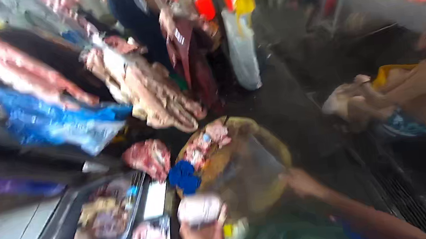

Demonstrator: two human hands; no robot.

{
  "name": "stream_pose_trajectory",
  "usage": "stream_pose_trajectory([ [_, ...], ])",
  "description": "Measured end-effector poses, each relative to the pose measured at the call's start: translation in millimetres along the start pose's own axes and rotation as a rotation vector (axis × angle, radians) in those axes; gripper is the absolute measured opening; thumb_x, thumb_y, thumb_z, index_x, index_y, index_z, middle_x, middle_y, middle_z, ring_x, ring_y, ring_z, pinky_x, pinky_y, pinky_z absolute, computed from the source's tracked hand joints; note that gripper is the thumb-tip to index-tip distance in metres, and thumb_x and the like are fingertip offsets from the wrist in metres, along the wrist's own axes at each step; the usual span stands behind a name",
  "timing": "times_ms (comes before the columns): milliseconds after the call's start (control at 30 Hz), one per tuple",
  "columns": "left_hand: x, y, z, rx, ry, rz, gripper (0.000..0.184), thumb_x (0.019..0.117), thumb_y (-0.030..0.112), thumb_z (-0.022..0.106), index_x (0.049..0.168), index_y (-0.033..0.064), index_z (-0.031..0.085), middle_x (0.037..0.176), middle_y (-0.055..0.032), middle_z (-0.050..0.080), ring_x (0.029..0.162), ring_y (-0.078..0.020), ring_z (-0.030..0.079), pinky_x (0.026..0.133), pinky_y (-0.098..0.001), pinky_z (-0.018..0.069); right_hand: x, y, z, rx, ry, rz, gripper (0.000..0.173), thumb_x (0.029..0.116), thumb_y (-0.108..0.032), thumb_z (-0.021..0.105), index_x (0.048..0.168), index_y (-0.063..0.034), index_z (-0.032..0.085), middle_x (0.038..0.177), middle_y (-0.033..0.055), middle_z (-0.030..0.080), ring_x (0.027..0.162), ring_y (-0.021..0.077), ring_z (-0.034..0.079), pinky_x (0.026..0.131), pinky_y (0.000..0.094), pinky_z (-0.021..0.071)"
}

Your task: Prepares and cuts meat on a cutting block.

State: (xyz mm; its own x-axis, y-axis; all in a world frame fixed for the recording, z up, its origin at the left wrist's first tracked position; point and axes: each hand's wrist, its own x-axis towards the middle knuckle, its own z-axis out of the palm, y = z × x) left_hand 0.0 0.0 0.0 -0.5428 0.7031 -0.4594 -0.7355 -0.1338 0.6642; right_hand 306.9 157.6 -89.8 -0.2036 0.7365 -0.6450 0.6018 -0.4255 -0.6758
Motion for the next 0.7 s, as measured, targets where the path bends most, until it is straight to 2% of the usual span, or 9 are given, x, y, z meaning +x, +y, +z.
stream_pose_trajectory([
  [67,-4.8,-23.9,54.2,0.388,0.242,0.049,0.064,0.1082,0.053,0.028,0.158,0.0129,0.031,0.153,-0.0196,0.047,0.13,-0.0376,0.056,0.094,-0.0635,0.0531,2.6,0.6,-21.1,-0.127,-0.027,-0.035,0.065,0.0997,-0.062,0.055,0.139,-0.0105,0.055,0.098,0.0177,0.069,0.069,0.0299,0.067,0.064,0.0504,0.0593],
  [100,0.8,-36.6,59.3,0.657,0.264,0.166,0.056,0.1096,0.034,0.04,0.159,0.0078,0.029,0.159,-0.0174,0.04,0.139,-0.0304,0.049,0.103,-0.0533,0.0514,5.6,3.0,-30.4,-0.191,-0.029,-0.058,0.064,0.0995,-0.062,0.055,0.139,-0.0116,0.056,0.099,0.0177,0.069,0.07,0.0303,0.068,0.065,0.0516,0.059],
  [167,28.5,-51.8,46.9,1.281,0.244,0.377,0.094,0.0874,0.023,0.075,0.161,-0.0004,0.021,0.167,-0.0289,0.014,0.153,-0.0434,0.023,0.12,-0.0598,0.0304,13.4,12.2,-44.3,-0.313,-0.033,-0.111,0.062,0.0996,-0.062,0.054,0.137,-0.012,0.058,0.1,0.018,0.069,0.073,0.0315,0.068,0.068,0.054,0.0584],
  [233,62.9,-69.2,37.3,1.686,0.161,0.36,0.116,0.0727,0.035,0.087,0.163,0.0083,0.02,0.166,-0.0303,0.017,0.147,-0.0496,0.031,0.113,-0.0679,0.0353,19.7,21.1,-50.1,-0.416,-0.049,-0.157,0.062,0.101,-0.059,0.054,0.137,-0.0084,0.057,0.102,0.0213,0.069,0.078,0.0354,0.07,0.073,0.0584,0.0583],
  [300,91.2,-81.6,28.9,1.732,-0.042,0.197,0.125,0.0743,0.032,0.087,0.165,0.0094,0.004,0.161,-0.0278,0.031,0.139,-0.0418,0.049,0.107,-0.0589,0.0485,23.2,20.6,-45.4,-0.425,-0.081,-0.177,0.063,0.1028,-0.055,0.054,0.143,-0.006,0.052,0.103,0.0244,0.069,0.08,0.0385,0.07,0.074,0.0608,0.0587],
  [367,108.6,-82.9,24.1,1.731,-0.104,0.146,0.119,0.0778,0.024,0.083,0.165,0.0076,0.003,0.157,-0.0283,0.04,0.135,-0.0417,0.053,0.107,-0.0585,0.0487,22.4,17.2,-41.8,-0.368,-0.117,-0.181,0.063,0.1049,-0.053,0.052,0.145,-0.0044,0.048,0.095,0.0238,0.067,0.067,0.0348,0.067,0.064,0.0564,0.0585],
  [500,113.0,-71.3,15.7,1.871,0.011,0.193,0.081,0.0835,0.013,0.075,0.157,0.015,0.039,0.154,-0.0192,0.047,0.135,-0.0414,0.053,0.105,-0.0615,0.0489,21.4,22.6,-37.6,-0.352,-0.132,-0.165,0.065,0.1065,-0.052,0.047,0.144,0.0001,0.045,0.088,0.0216,0.065,0.06,0.0307,0.064,0.059,0.0527,0.0582],
  [633,128.0,-68.9,-0.3,1.894,-0.167,0.242,0.078,0.0891,0.01,0.067,0.16,0.0188,0.034,0.131,-0.0219,0.066,0.116,-0.0414,0.067,0.093,-0.0632,0.0549,14.5,19.4,-27.9,-0.345,-0.119,-0.165,0.064,0.1064,-0.05,0.049,0.144,0.0019,0.043,0.092,0.018,0.065,0.063,0.0249,0.066,0.061,0.047,0.0597],
  [700,118.0,-69.7,-7.7,1.947,-0.231,0.301,0.055,0.0944,0.015,0.061,0.148,0.0094,0.049,0.123,-0.0212,0.068,0.113,-0.0395,0.067,0.094,-0.0609,0.0546,10.1,14.1,-21.5,-0.315,-0.124,-0.156,0.063,0.107,-0.047,0.049,0.145,0.0015,0.039,0.097,0.0167,0.067,0.064,0.0218,0.069,0.061,0.0426,0.0617],
])
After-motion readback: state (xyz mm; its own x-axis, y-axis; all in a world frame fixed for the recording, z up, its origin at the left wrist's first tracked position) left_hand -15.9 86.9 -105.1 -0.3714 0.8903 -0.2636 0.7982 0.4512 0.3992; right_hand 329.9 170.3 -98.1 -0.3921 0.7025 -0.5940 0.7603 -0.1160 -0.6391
